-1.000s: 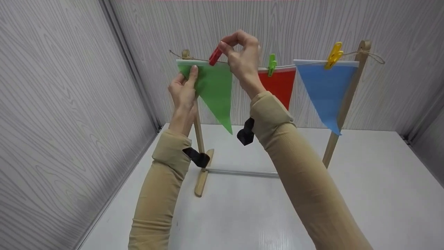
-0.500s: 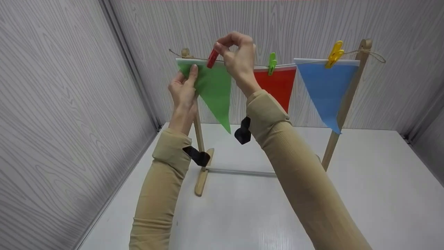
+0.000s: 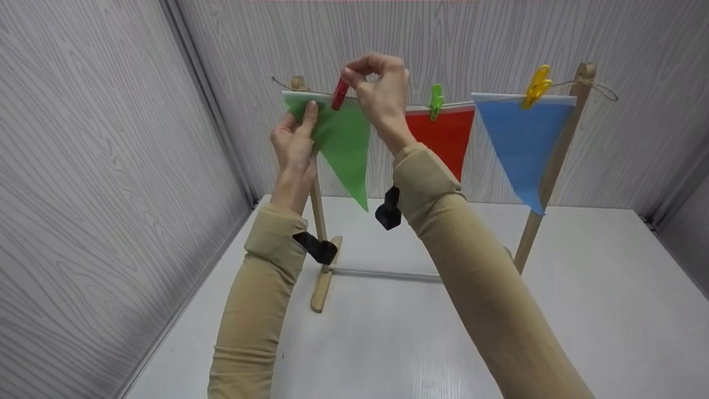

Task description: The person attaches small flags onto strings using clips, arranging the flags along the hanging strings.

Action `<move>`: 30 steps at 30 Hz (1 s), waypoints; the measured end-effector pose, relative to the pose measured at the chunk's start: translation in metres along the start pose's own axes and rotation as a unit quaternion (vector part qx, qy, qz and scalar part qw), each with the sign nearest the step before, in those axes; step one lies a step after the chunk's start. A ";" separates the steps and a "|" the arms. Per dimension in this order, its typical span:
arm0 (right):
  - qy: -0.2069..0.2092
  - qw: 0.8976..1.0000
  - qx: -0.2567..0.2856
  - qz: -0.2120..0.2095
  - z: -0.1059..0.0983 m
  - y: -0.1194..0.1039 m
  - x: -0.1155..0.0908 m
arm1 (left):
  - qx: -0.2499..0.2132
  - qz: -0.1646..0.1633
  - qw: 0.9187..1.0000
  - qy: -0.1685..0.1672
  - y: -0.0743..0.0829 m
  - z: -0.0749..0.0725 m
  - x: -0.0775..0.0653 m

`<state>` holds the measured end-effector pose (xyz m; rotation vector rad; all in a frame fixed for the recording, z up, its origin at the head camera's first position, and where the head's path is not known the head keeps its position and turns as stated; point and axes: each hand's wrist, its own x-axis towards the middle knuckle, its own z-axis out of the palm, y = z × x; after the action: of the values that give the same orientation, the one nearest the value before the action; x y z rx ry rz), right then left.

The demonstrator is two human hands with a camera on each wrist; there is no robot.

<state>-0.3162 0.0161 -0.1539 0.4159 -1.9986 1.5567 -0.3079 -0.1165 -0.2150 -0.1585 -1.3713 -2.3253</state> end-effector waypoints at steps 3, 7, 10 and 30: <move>-0.007 1.000 -0.001 0.002 -0.001 0.000 0.000 | 0.005 0.004 1.000 0.000 -0.001 0.001 0.000; -0.023 1.000 -0.007 0.013 -0.003 0.001 -0.001 | 0.001 0.008 1.000 0.005 -0.001 0.001 0.000; -0.034 0.999 -0.021 0.022 -0.004 0.001 -0.003 | 0.001 0.003 1.000 0.004 -0.002 0.001 -0.001; -0.053 0.998 -0.008 0.024 -0.008 0.008 -0.007 | 0.013 -0.003 1.000 0.018 -0.004 0.001 -0.001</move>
<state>-0.3135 0.0256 -0.1630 0.4545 -2.1141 1.5768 -0.3091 -0.1141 -0.2180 -0.1060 -1.3847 -2.3028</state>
